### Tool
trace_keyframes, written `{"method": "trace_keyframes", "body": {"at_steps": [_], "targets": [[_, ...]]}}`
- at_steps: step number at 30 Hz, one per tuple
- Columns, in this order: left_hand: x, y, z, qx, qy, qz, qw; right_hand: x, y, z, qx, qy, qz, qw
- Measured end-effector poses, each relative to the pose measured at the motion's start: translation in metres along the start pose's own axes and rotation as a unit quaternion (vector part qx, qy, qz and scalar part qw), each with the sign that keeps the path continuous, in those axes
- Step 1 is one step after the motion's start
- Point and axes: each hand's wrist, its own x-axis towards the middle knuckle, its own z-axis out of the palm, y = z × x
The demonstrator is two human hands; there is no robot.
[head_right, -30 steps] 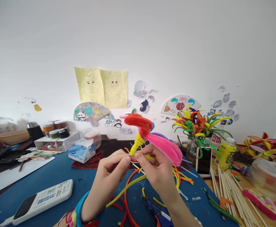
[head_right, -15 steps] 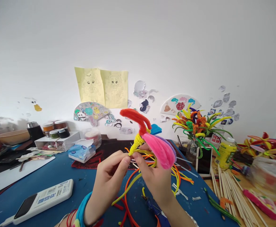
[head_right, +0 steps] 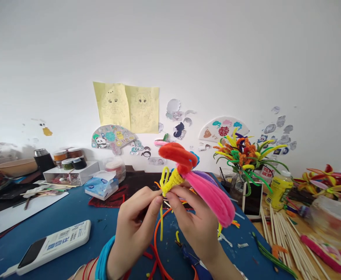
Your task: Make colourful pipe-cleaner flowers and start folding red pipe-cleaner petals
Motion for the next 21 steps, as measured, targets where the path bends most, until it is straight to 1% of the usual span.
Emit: {"method": "trace_keyframes", "body": {"at_steps": [5,9,12,15,18,21], "targets": [[0.0005,0.0011,-0.0002,-0.004,-0.001,0.005,1.000,-0.0001,0.0017,-0.0025,0.067,-0.037,0.038,0.996],[0.0001,0.0025,-0.0007,0.001,-0.007,-0.001,1.000,-0.0004,0.0051,-0.0020,0.109,-0.048,0.071,0.990],[-0.0004,0.0033,-0.0008,0.011,-0.014,0.001,1.000,-0.0007,0.0060,-0.0002,0.138,-0.042,0.089,0.986],[-0.0002,0.0036,-0.0007,0.018,-0.017,0.009,1.000,-0.0013,0.0036,0.0019,0.146,-0.029,0.100,0.984],[-0.0004,0.0034,-0.0003,0.026,-0.010,0.024,0.999,-0.0026,-0.0002,0.0042,0.152,-0.016,0.122,0.981],[-0.0015,0.0032,-0.0003,0.032,0.002,0.048,0.998,-0.0047,-0.0026,0.0068,0.192,-0.007,0.152,0.970]]}}
